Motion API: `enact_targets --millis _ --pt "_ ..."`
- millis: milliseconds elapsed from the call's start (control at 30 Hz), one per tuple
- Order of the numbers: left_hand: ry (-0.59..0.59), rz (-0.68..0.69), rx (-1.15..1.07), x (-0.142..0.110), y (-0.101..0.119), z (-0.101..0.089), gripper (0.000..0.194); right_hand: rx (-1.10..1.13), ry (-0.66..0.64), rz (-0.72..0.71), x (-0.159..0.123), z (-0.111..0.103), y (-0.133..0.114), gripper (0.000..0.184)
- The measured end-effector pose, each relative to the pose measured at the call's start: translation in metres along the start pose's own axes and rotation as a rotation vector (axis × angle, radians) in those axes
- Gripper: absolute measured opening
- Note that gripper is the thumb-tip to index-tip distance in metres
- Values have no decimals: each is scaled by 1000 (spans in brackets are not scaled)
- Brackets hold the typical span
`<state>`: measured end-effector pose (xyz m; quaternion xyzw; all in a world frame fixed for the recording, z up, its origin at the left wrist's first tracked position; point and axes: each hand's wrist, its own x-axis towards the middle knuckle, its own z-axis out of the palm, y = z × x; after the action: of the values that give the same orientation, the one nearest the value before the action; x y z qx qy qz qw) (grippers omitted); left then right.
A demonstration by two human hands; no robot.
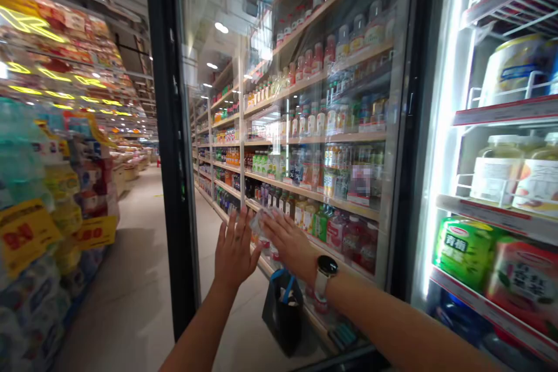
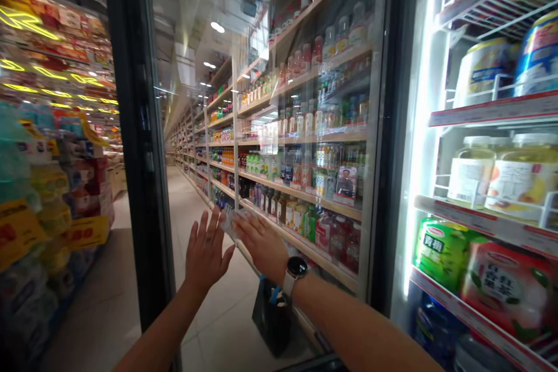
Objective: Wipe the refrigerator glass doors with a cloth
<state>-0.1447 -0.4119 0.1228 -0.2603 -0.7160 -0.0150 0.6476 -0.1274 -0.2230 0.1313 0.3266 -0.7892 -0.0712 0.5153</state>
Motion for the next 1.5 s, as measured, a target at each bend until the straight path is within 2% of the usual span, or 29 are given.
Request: enact_targets --millis 200,267,333,467,667,733,800,900,1000,1167,1267,1367,1500 --pt "-14 14 -4 -1 -3 1 73 8 -148 -154 -79 24 -20 51" --pt "-7 11 -10 -1 -3 1 72 5 -192 -186 -92 27 -21 51" --pt "-6 1 -17 0 -2 1 72 1 -198 -226 -94 25 -18 50" --pt "-1 -8 -18 -1 -1 1 72 -28 -157 -228 -62 9 1 54" --pt "-5 -21 -21 -1 -1 1 71 -93 -27 35 15 -25 34 70" --pt "-19 -31 -27 -1 -1 0 71 -77 17 96 26 -27 35 70" --pt "-23 -25 -23 0 0 -1 71 -33 32 109 24 -22 30 71" --pt "-18 -10 -8 1 0 -2 71 19 17 74 -3 -7 16 72" --pt "-24 -13 -14 0 0 -1 72 23 -35 -22 -47 9 3 63" --pt "-44 -33 -16 -1 0 2 74 44 -136 -152 -109 20 0 52" --pt "-42 -34 -14 -1 -1 4 74 48 -191 -184 -118 14 13 52" --pt "-25 -41 -23 0 -3 3 75 7 -208 -160 -105 -2 42 54" --pt "-4 -75 -28 6 9 -2 75 -87 -94 57 -76 -30 92 65"
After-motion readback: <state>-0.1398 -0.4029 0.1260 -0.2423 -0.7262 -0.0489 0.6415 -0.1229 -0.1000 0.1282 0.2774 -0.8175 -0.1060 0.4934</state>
